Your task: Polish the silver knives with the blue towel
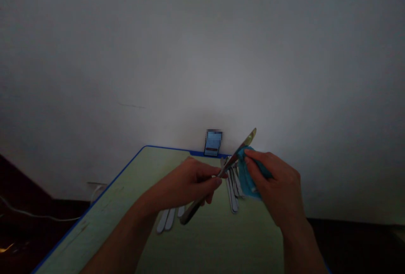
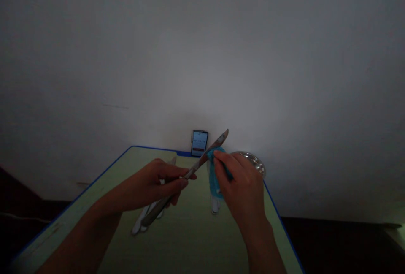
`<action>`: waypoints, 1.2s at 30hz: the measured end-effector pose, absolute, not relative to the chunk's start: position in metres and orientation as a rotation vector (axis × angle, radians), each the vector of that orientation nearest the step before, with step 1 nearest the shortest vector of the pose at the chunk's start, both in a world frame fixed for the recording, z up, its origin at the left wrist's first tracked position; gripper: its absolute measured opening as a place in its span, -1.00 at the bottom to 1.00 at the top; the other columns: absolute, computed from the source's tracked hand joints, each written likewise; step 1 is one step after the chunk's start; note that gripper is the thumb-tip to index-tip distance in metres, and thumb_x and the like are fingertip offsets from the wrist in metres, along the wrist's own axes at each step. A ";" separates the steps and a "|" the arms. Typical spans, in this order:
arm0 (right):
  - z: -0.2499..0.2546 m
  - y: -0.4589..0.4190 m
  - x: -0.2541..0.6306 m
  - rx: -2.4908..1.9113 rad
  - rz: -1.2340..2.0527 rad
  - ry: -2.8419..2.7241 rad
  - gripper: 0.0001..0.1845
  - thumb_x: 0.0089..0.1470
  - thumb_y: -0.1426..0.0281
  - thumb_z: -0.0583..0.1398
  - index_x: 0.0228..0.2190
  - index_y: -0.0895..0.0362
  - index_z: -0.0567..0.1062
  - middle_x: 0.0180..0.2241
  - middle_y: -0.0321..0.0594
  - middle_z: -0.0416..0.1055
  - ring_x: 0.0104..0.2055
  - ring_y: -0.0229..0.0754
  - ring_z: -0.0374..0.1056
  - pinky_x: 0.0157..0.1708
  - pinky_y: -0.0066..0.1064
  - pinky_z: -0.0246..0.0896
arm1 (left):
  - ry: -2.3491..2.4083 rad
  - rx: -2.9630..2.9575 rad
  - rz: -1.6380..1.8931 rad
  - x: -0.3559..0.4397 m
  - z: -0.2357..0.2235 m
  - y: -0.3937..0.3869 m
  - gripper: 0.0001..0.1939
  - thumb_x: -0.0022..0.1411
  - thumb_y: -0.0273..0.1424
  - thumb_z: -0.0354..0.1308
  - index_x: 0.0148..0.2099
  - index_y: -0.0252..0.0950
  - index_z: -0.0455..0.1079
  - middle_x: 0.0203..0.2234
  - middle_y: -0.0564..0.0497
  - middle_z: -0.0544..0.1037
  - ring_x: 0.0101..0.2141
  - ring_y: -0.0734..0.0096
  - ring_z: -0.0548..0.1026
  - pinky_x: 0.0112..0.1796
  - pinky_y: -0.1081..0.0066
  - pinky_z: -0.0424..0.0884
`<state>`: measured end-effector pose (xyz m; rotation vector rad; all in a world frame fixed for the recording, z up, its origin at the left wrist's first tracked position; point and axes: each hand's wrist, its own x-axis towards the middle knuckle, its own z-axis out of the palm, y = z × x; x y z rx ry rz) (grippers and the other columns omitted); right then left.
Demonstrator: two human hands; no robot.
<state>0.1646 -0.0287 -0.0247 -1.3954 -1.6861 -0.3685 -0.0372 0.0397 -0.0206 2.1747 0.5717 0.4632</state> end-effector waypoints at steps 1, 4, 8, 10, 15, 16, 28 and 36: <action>-0.025 -0.029 0.165 -1.399 -0.357 -1.678 -0.82 0.12 0.41 0.17 -0.23 0.14 0.52 -0.37 -0.21 0.49 -0.35 -0.22 0.38 -0.31 -0.33 0.27 | 0.562 2.173 0.458 -0.038 -0.021 0.040 -0.70 0.29 -0.35 -0.04 -0.28 -0.39 0.48 -0.65 0.06 0.49 -0.66 0.60 0.35 -0.62 0.62 0.18; -0.026 -0.030 0.165 -1.414 -0.350 -1.662 -0.83 0.12 0.40 0.17 -0.24 0.13 0.52 -0.37 -0.22 0.49 -0.36 -0.21 0.38 -0.31 -0.33 0.27 | 0.544 2.181 0.435 -0.041 -0.020 0.042 -0.71 0.29 -0.36 -0.04 -0.24 -0.39 0.48 -0.63 0.05 0.50 -0.66 0.61 0.34 -0.62 0.62 0.17; -0.026 -0.031 0.166 -1.424 -0.356 -1.658 -0.82 0.12 0.39 0.16 -0.23 0.12 0.52 -0.37 -0.22 0.50 -0.35 -0.21 0.39 -0.30 -0.33 0.27 | 0.538 2.224 0.415 -0.043 -0.019 0.043 -0.69 0.29 -0.36 -0.05 -0.26 -0.40 0.49 -0.64 0.04 0.50 -0.68 0.62 0.30 -0.63 0.62 0.13; -0.025 -0.031 0.166 -1.431 -0.363 -1.652 -0.83 0.12 0.39 0.16 -0.24 0.12 0.52 -0.37 -0.23 0.50 -0.35 -0.21 0.40 -0.31 -0.33 0.27 | 0.535 2.241 0.404 -0.044 -0.018 0.043 -0.68 0.30 -0.36 -0.06 -0.23 -0.40 0.50 -0.64 0.04 0.51 -0.67 0.61 0.32 -0.62 0.62 0.13; -0.025 -0.030 0.165 -1.430 -0.358 -1.664 -0.83 0.12 0.40 0.16 -0.23 0.12 0.52 -0.36 -0.23 0.50 -0.34 -0.22 0.39 -0.31 -0.33 0.27 | 0.523 2.243 0.399 -0.047 -0.020 0.044 -0.67 0.31 -0.33 -0.06 -0.18 -0.40 0.49 -0.63 0.03 0.52 -0.67 0.59 0.36 -0.63 0.61 0.12; -0.025 -0.029 0.165 -1.427 -0.357 -1.664 -0.83 0.12 0.40 0.17 -0.23 0.12 0.52 -0.36 -0.23 0.50 -0.34 -0.22 0.40 -0.30 -0.33 0.27 | 0.521 2.239 0.400 -0.048 -0.020 0.045 -0.67 0.31 -0.33 -0.06 -0.21 -0.39 0.49 -0.63 0.03 0.52 -0.66 0.59 0.36 -0.63 0.61 0.12; -0.027 -0.029 0.166 -1.453 -0.370 -1.633 -0.82 0.12 0.38 0.17 -0.22 0.12 0.52 -0.34 -0.22 0.51 -0.32 -0.18 0.41 -0.31 -0.31 0.29 | 0.478 2.244 0.427 -0.053 -0.022 0.048 -0.66 0.29 -0.28 -0.05 -0.21 -0.38 0.48 -0.63 0.03 0.52 -0.67 0.59 0.33 -0.62 0.61 0.14; -0.029 -0.028 0.170 -1.481 -0.359 -1.593 -0.81 0.12 0.37 0.17 -0.22 0.07 0.52 -0.30 -0.23 0.53 -0.29 -0.17 0.42 -0.25 -0.27 0.31 | 0.494 2.222 0.381 -0.054 -0.021 0.048 -0.68 0.28 -0.30 -0.04 -0.22 -0.36 0.49 -0.63 0.05 0.51 -0.67 0.60 0.34 -0.62 0.61 0.15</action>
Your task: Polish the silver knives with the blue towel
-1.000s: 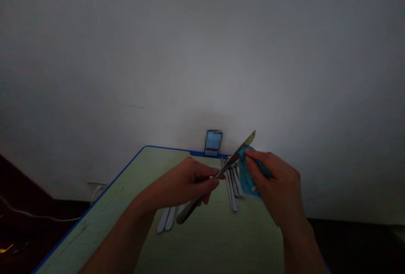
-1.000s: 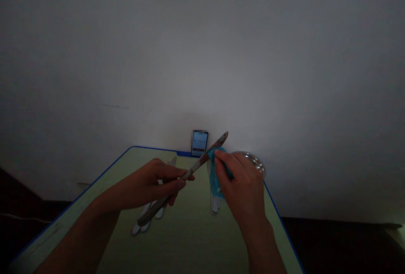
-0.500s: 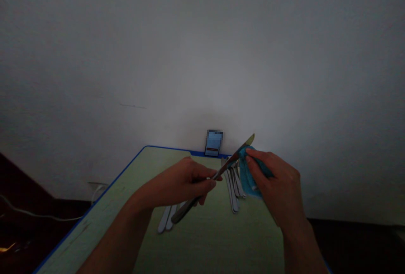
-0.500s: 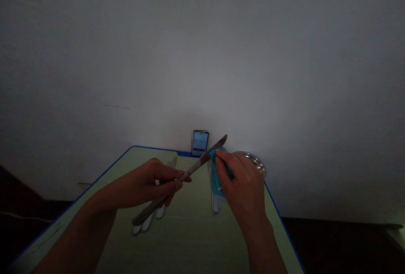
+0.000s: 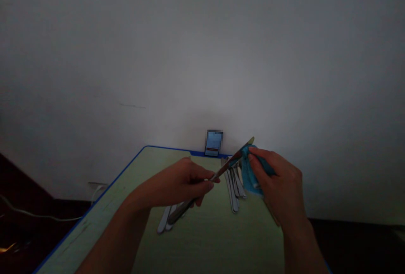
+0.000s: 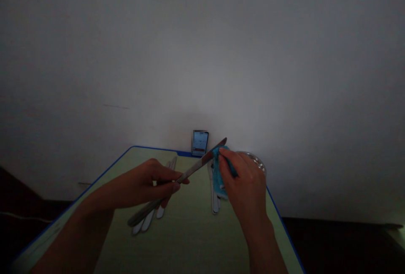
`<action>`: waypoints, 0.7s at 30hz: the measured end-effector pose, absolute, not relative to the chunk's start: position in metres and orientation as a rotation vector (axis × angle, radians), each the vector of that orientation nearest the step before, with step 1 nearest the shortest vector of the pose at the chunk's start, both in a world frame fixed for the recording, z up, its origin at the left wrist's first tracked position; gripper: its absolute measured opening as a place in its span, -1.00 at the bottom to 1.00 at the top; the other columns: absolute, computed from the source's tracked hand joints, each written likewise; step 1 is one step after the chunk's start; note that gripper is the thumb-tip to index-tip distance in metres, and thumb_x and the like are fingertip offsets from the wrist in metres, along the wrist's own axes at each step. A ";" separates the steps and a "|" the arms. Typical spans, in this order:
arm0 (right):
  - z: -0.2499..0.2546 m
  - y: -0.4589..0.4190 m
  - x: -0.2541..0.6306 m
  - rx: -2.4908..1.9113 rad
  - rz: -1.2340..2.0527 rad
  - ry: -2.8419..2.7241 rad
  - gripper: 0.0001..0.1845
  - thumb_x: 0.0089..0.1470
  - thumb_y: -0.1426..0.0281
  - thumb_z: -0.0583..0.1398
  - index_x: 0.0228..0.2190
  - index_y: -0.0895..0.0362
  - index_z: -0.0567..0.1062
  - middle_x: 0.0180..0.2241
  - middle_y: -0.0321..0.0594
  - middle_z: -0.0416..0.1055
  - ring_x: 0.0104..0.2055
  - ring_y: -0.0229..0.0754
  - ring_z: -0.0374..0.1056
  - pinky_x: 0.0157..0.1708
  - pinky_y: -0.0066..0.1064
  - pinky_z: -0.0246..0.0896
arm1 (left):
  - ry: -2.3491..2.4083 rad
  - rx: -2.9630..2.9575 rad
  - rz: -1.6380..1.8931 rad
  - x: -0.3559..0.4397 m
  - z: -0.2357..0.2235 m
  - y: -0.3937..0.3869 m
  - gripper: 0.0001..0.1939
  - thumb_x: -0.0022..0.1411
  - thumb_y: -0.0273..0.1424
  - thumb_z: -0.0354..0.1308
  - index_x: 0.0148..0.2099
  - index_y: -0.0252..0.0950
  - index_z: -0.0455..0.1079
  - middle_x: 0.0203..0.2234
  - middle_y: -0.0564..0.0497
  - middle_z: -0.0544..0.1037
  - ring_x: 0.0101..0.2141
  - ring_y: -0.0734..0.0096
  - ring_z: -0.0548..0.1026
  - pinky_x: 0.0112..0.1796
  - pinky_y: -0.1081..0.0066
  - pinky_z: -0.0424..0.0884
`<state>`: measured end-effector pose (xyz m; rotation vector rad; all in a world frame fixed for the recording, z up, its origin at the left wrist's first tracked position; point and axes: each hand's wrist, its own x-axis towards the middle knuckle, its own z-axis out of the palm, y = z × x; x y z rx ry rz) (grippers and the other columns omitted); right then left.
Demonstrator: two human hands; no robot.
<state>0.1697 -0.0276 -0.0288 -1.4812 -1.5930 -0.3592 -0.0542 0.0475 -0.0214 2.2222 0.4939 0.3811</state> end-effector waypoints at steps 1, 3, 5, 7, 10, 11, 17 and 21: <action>-0.029 -0.027 0.170 -1.486 -0.359 -1.587 -0.82 0.12 0.36 0.16 -0.22 0.07 0.52 -0.29 -0.23 0.53 -0.29 -0.17 0.43 -0.25 -0.27 0.31 | 0.492 2.222 0.380 -0.054 -0.021 0.048 -0.69 0.28 -0.30 -0.04 -0.22 -0.36 0.49 -0.63 0.05 0.51 -0.67 0.60 0.34 -0.61 0.61 0.15; -0.029 -0.027 0.171 -1.494 -0.358 -1.576 -0.81 0.13 0.36 0.16 -0.22 0.06 0.52 -0.28 -0.23 0.53 -0.28 -0.17 0.43 -0.24 -0.27 0.31 | 0.488 2.224 0.377 -0.055 -0.022 0.048 -0.69 0.28 -0.31 -0.04 -0.22 -0.35 0.49 -0.63 0.06 0.51 -0.66 0.60 0.35 -0.61 0.62 0.16; -0.030 -0.026 0.171 -1.493 -0.359 -1.567 -0.81 0.12 0.36 0.16 -0.22 0.06 0.52 -0.28 -0.24 0.53 -0.28 -0.17 0.43 -0.24 -0.27 0.32 | 0.491 2.225 0.364 -0.055 -0.022 0.048 -0.70 0.28 -0.31 -0.04 -0.21 -0.35 0.49 -0.63 0.06 0.51 -0.66 0.60 0.36 -0.60 0.63 0.17; -0.031 -0.025 0.172 -1.488 -0.366 -1.561 -0.81 0.12 0.36 0.17 -0.22 0.07 0.53 -0.29 -0.24 0.54 -0.29 -0.18 0.44 -0.24 -0.27 0.32 | 0.502 2.225 0.337 -0.055 -0.021 0.048 -0.70 0.29 -0.32 -0.04 -0.19 -0.35 0.48 -0.64 0.06 0.50 -0.65 0.60 0.37 -0.60 0.63 0.19; -0.032 -0.024 0.174 -1.484 -0.378 -1.553 -0.82 0.11 0.37 0.17 -0.23 0.08 0.53 -0.29 -0.23 0.54 -0.29 -0.17 0.45 -0.26 -0.28 0.33 | 0.515 2.222 0.318 -0.056 -0.021 0.048 -0.70 0.29 -0.33 -0.04 -0.16 -0.34 0.48 -0.63 0.07 0.50 -0.65 0.59 0.38 -0.59 0.63 0.20; -0.032 -0.024 0.175 -1.484 -0.384 -1.547 -0.82 0.11 0.37 0.17 -0.23 0.08 0.53 -0.28 -0.23 0.55 -0.29 -0.17 0.45 -0.26 -0.28 0.33 | 0.514 2.219 0.319 -0.057 -0.021 0.049 -0.70 0.28 -0.33 -0.04 -0.15 -0.34 0.48 -0.63 0.07 0.50 -0.65 0.59 0.38 -0.59 0.63 0.20; -0.033 -0.025 0.178 -1.504 -0.400 -1.507 -0.80 0.10 0.35 0.17 -0.23 0.08 0.54 -0.28 -0.22 0.55 -0.28 -0.15 0.46 -0.26 -0.27 0.34 | 0.510 2.195 0.337 -0.059 -0.024 0.049 -0.71 0.27 -0.31 -0.02 -0.21 -0.34 0.49 -0.64 0.08 0.48 -0.66 0.60 0.35 -0.60 0.63 0.17; -0.033 -0.025 0.178 -1.495 -0.394 -1.495 -0.80 0.10 0.35 0.17 -0.23 0.06 0.54 -0.28 -0.23 0.55 -0.28 -0.14 0.46 -0.24 -0.26 0.35 | 0.493 2.201 0.350 -0.059 -0.025 0.050 -0.70 0.28 -0.30 -0.02 -0.21 -0.34 0.49 -0.65 0.07 0.48 -0.66 0.61 0.35 -0.60 0.63 0.17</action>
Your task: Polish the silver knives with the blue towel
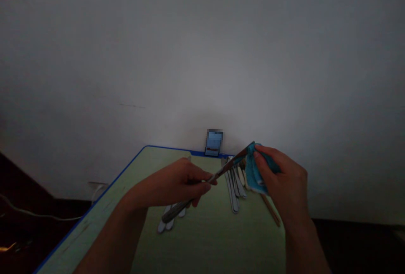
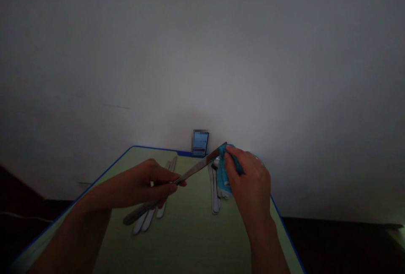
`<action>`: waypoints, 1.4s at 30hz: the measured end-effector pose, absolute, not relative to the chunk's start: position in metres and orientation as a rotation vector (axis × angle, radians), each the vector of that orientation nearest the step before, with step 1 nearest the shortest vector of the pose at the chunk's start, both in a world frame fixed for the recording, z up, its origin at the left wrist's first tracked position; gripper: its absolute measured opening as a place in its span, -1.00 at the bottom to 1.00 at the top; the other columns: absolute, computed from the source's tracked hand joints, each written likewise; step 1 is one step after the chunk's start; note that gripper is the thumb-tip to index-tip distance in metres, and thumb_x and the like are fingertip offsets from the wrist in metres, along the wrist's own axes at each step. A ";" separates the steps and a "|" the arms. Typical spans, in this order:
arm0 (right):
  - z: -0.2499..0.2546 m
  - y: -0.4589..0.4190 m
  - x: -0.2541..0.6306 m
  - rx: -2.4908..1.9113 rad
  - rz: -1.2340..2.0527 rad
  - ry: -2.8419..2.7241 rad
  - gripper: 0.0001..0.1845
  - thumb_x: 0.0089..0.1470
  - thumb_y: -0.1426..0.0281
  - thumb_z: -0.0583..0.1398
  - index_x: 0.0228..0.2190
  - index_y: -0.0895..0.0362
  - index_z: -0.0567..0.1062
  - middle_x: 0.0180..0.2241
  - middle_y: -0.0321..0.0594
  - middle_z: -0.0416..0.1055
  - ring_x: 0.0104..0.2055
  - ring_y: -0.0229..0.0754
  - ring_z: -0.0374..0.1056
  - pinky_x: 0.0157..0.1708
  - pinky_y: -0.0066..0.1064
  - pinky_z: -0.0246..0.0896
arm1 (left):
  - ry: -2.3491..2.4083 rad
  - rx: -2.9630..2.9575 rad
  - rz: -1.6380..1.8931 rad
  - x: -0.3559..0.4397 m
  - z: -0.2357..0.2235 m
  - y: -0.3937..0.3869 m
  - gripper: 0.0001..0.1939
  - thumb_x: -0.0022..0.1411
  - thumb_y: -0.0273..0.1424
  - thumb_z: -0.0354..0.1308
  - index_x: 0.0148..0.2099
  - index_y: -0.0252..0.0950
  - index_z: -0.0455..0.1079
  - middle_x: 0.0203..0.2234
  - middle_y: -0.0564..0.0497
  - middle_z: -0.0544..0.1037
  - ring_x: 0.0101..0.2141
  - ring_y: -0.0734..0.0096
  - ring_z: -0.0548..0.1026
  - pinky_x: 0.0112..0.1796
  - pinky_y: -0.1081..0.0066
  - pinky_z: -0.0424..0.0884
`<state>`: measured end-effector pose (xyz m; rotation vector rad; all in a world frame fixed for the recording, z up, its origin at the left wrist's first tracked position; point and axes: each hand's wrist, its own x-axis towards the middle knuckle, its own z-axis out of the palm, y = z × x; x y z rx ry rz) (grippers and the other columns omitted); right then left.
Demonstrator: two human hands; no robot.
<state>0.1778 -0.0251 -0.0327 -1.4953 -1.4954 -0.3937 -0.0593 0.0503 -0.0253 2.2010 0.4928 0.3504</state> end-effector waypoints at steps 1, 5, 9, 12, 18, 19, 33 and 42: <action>-0.033 -0.025 0.178 -1.494 -0.390 -1.493 -0.80 0.10 0.34 0.16 -0.22 0.06 0.54 -0.27 -0.23 0.55 -0.27 -0.15 0.46 -0.23 -0.26 0.35 | 0.492 2.204 0.345 -0.059 -0.025 0.051 -0.70 0.28 -0.31 -0.02 -0.19 -0.34 0.49 -0.65 0.07 0.48 -0.66 0.61 0.35 -0.60 0.64 0.18; -0.033 -0.025 0.176 -1.503 -0.380 -1.435 -0.78 0.11 0.32 0.16 -0.21 0.07 0.53 -0.28 -0.22 0.54 -0.29 -0.15 0.46 -0.23 -0.27 0.36 | 0.526 2.215 0.316 -0.059 -0.023 0.051 -0.68 0.30 -0.30 -0.05 -0.09 -0.34 0.46 -0.63 0.06 0.49 -0.64 0.59 0.39 -0.59 0.63 0.23; -0.031 -0.029 0.173 -1.467 -0.427 -1.299 -0.76 0.10 0.29 0.18 -0.21 0.10 0.53 -0.28 -0.20 0.54 -0.29 -0.16 0.46 -0.22 -0.30 0.37 | 0.562 2.196 0.324 -0.058 -0.022 0.049 -0.63 0.31 -0.22 -0.06 -0.08 -0.35 0.45 -0.62 0.06 0.48 -0.65 0.58 0.40 -0.60 0.62 0.26; -0.030 -0.032 0.171 -1.447 -0.442 -1.270 -0.77 0.09 0.30 0.19 -0.21 0.09 0.53 -0.26 -0.21 0.54 -0.27 -0.16 0.45 -0.21 -0.31 0.36 | 0.591 2.153 0.343 -0.057 -0.021 0.048 -0.62 0.31 -0.20 -0.06 -0.09 -0.34 0.45 -0.63 0.08 0.48 -0.66 0.58 0.40 -0.62 0.63 0.24; -0.028 -0.033 0.165 -1.459 -0.356 -1.370 -0.79 0.10 0.32 0.19 -0.20 0.06 0.52 -0.26 -0.24 0.53 -0.28 -0.17 0.45 -0.21 -0.27 0.35 | 0.640 2.112 0.338 -0.055 -0.017 0.045 -0.66 0.31 -0.23 -0.05 -0.16 -0.35 0.45 -0.63 0.07 0.48 -0.66 0.57 0.41 -0.64 0.63 0.25; -0.027 -0.033 0.163 -1.456 -0.360 -1.397 -0.80 0.10 0.33 0.19 -0.21 0.05 0.52 -0.27 -0.25 0.54 -0.28 -0.17 0.45 -0.21 -0.27 0.35 | 0.639 2.115 0.339 -0.055 -0.016 0.044 -0.67 0.30 -0.24 -0.05 -0.17 -0.35 0.45 -0.63 0.07 0.48 -0.66 0.57 0.41 -0.64 0.63 0.25; -0.027 -0.033 0.144 -1.261 -0.405 -1.834 -0.85 0.08 0.44 0.20 -0.26 0.16 0.50 -0.37 -0.17 0.52 -0.32 -0.18 0.42 -0.26 -0.30 0.33 | 0.643 2.217 0.387 -0.044 -0.010 0.040 -0.71 0.30 -0.32 -0.06 -0.31 -0.34 0.42 -0.65 0.10 0.49 -0.66 0.60 0.41 -0.62 0.66 0.21; -0.026 -0.035 0.141 -1.263 -0.425 -1.847 -0.88 0.07 0.44 0.20 -0.28 0.14 0.50 -0.39 -0.19 0.50 -0.37 -0.19 0.40 -0.31 -0.33 0.31 | 0.627 2.246 0.399 -0.041 -0.010 0.039 -0.73 0.30 -0.36 -0.05 -0.32 -0.35 0.43 -0.66 0.10 0.49 -0.66 0.62 0.39 -0.60 0.66 0.21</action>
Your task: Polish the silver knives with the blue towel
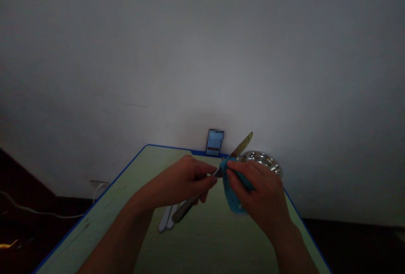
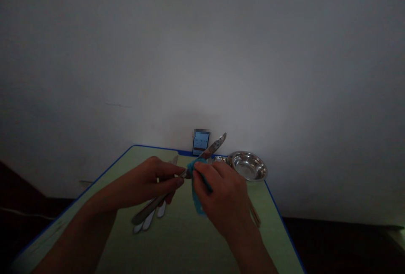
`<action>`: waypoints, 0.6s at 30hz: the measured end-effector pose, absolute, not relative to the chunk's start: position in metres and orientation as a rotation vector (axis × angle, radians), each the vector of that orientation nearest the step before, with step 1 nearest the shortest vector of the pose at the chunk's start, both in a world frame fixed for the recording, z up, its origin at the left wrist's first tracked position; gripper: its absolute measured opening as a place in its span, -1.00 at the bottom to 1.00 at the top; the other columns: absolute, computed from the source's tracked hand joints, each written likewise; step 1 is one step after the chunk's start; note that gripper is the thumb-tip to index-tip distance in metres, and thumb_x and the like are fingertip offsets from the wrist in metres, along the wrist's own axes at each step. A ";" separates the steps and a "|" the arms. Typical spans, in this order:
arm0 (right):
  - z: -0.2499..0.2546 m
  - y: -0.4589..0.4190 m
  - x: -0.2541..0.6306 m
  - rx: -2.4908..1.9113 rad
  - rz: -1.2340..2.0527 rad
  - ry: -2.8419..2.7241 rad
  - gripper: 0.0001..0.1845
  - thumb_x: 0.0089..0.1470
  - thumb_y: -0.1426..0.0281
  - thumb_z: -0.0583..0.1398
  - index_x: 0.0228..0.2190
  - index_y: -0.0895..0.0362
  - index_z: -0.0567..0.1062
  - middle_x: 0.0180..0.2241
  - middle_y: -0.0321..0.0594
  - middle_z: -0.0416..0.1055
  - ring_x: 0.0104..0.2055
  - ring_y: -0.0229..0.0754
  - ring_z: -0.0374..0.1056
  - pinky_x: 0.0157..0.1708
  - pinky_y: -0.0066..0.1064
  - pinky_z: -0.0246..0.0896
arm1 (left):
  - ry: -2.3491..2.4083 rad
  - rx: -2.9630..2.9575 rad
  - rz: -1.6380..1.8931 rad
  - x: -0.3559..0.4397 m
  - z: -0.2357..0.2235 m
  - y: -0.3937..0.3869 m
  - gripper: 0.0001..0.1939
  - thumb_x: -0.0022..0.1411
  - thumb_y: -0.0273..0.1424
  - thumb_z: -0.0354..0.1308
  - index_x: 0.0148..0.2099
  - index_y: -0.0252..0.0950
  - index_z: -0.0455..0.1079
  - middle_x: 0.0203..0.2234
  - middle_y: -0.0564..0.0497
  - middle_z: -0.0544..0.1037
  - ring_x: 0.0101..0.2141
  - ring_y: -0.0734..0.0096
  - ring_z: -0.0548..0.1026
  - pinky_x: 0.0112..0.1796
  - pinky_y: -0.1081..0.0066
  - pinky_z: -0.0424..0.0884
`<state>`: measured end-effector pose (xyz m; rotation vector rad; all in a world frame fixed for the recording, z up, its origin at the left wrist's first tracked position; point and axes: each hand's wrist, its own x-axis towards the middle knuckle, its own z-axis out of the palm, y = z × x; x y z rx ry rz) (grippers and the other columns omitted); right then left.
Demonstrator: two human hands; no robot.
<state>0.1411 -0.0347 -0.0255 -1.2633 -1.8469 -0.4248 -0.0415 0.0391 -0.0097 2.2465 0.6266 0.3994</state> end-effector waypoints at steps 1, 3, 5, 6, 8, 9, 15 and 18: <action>-0.025 -0.034 0.141 -1.268 -0.423 -1.847 -0.88 0.07 0.44 0.20 -0.29 0.13 0.51 -0.39 -0.19 0.50 -0.37 -0.19 0.40 -0.31 -0.33 0.31 | 0.621 2.255 0.401 -0.042 -0.010 0.039 -0.73 0.30 -0.36 -0.05 -0.31 -0.35 0.44 -0.65 0.10 0.49 -0.66 0.62 0.39 -0.60 0.66 0.22; -0.025 -0.034 0.142 -1.278 -0.416 -1.843 -0.87 0.07 0.44 0.20 -0.28 0.13 0.51 -0.38 -0.20 0.50 -0.36 -0.19 0.40 -0.30 -0.33 0.30 | 0.607 2.273 0.405 -0.042 -0.010 0.039 -0.73 0.30 -0.37 -0.05 -0.29 -0.36 0.45 -0.65 0.09 0.49 -0.65 0.62 0.39 -0.59 0.66 0.22; -0.026 -0.033 0.142 -1.279 -0.405 -1.839 -0.87 0.08 0.44 0.20 -0.28 0.13 0.51 -0.39 -0.20 0.50 -0.36 -0.20 0.40 -0.29 -0.33 0.30 | 0.598 2.285 0.403 -0.042 -0.010 0.039 -0.73 0.30 -0.38 -0.05 -0.28 -0.36 0.45 -0.65 0.09 0.49 -0.65 0.62 0.39 -0.59 0.66 0.22; -0.026 -0.033 0.143 -1.278 -0.401 -1.838 -0.86 0.08 0.44 0.20 -0.27 0.13 0.51 -0.39 -0.20 0.51 -0.35 -0.20 0.40 -0.29 -0.34 0.30 | 0.597 2.291 0.403 -0.042 -0.011 0.039 -0.73 0.30 -0.38 -0.05 -0.29 -0.36 0.45 -0.65 0.09 0.49 -0.65 0.62 0.39 -0.59 0.66 0.22; -0.026 -0.033 0.144 -1.275 -0.396 -1.838 -0.86 0.08 0.45 0.19 -0.26 0.14 0.51 -0.39 -0.21 0.51 -0.35 -0.20 0.40 -0.29 -0.34 0.30 | 0.595 2.303 0.402 -0.042 -0.011 0.040 -0.73 0.30 -0.38 -0.06 -0.33 -0.36 0.44 -0.65 0.08 0.49 -0.65 0.62 0.38 -0.59 0.66 0.21; -0.027 -0.033 0.144 -1.275 -0.396 -1.832 -0.85 0.07 0.46 0.20 -0.26 0.14 0.52 -0.39 -0.21 0.51 -0.35 -0.20 0.39 -0.30 -0.34 0.30 | 0.593 2.308 0.404 -0.043 -0.011 0.040 -0.72 0.29 -0.38 -0.05 -0.35 -0.36 0.42 -0.65 0.08 0.49 -0.65 0.62 0.38 -0.59 0.66 0.21; -0.027 -0.032 0.145 -1.269 -0.391 -1.813 -0.85 0.07 0.47 0.20 -0.27 0.17 0.53 -0.40 -0.20 0.52 -0.36 -0.20 0.41 -0.33 -0.34 0.31 | 0.590 2.337 0.391 -0.044 -0.012 0.039 -0.70 0.29 -0.39 -0.06 -0.45 -0.35 0.36 -0.66 0.08 0.48 -0.66 0.63 0.36 -0.60 0.65 0.18; -0.026 -0.031 0.146 -1.274 -0.393 -1.796 -0.86 0.06 0.48 0.21 -0.29 0.18 0.54 -0.40 -0.19 0.52 -0.37 -0.21 0.42 -0.33 -0.34 0.32 | 0.595 2.340 0.381 -0.045 -0.012 0.039 -0.69 0.30 -0.38 -0.07 -0.46 -0.35 0.35 -0.66 0.08 0.48 -0.67 0.62 0.35 -0.61 0.65 0.16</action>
